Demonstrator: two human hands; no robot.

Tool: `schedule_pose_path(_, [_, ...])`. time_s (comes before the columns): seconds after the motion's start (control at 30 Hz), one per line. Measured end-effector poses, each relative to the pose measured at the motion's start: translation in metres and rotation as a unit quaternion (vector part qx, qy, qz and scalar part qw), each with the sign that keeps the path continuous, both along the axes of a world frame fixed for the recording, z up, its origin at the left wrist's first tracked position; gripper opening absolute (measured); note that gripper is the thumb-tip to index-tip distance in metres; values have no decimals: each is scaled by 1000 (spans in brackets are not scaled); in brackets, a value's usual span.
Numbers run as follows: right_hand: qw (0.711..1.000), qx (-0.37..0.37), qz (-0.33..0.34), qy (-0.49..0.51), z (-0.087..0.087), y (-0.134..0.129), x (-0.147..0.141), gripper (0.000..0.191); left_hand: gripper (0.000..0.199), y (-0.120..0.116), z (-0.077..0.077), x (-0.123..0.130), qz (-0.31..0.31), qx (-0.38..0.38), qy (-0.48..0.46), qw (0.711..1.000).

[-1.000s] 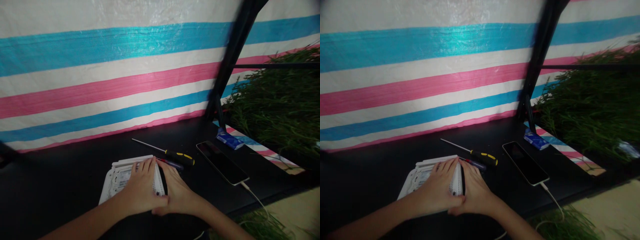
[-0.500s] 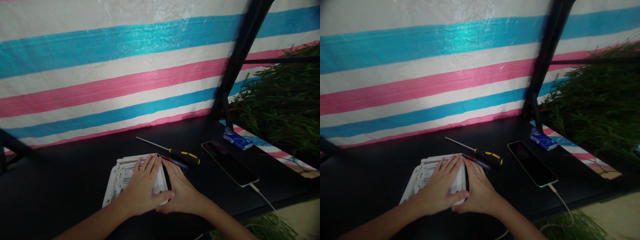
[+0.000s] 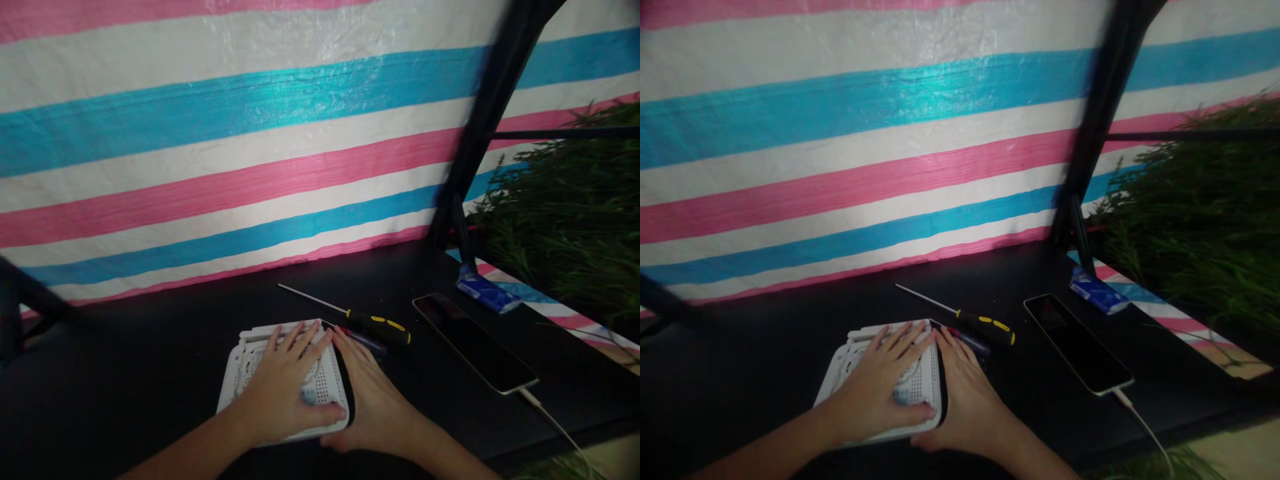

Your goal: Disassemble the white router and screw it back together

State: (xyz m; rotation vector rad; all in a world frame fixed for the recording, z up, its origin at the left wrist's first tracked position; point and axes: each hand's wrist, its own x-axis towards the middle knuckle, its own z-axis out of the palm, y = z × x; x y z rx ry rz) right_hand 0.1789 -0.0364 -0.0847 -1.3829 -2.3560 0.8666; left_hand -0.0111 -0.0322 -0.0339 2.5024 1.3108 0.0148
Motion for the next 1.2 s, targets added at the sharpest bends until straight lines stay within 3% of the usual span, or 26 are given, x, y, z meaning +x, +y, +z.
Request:
schedule_pose_path(0.2, [996, 80, 12, -30, 13, -16, 11, 121, 100, 4, 6, 6, -10, 0, -36, 999])
schedule_pose_path(0.3, [984, 166, -57, -13, 12, -23, 28, 77, 87, -11, 7, -11, 24, 39, -92, 995])
schedule_pose_path(0.37, [966, 220, -136, -12, 4, -19, 39, 47, 64, -32, -1, -46, 102, 128, -151, 975])
schedule_pose_path(0.43, [948, 272, -164, -17, -9, -9, 45, 39, 56, -58, -15, -97, 196, 241, -173, 935])
schedule_pose_path(0.5, [929, 326, -172, -35, -20, 3, 45, 36, 55, -81, -33, -154, 280, 299, -125, 904])
schedule_pose_path(0.57, [913, 361, -183, -56, -28, 11, 43, 34, 56, -94, -48, -202, 319, 311, -92, 891])
schedule_pose_path(0.63, [906, 369, -196, -67, -31, 15, 40, 33, 53, -95, -55, -228, 331, 296, -70, 893])
schedule_pose_path(0.7, [905, 365, -205, -71, -32, 16, 38, 34, 50, -89, -53, -231, 326, 285, -55, 900])
schedule_pose_path(0.93, [907, 350, -225, -62, -31, 10, 40, 31, 31, -60, -29, -192, 187, 234, 15, 954])
schedule_pose_path(1.2, [904, 349, -247, -26, -21, 5, 39, 30, 25, -57, -37, -212, 138, 253, 8, 958])
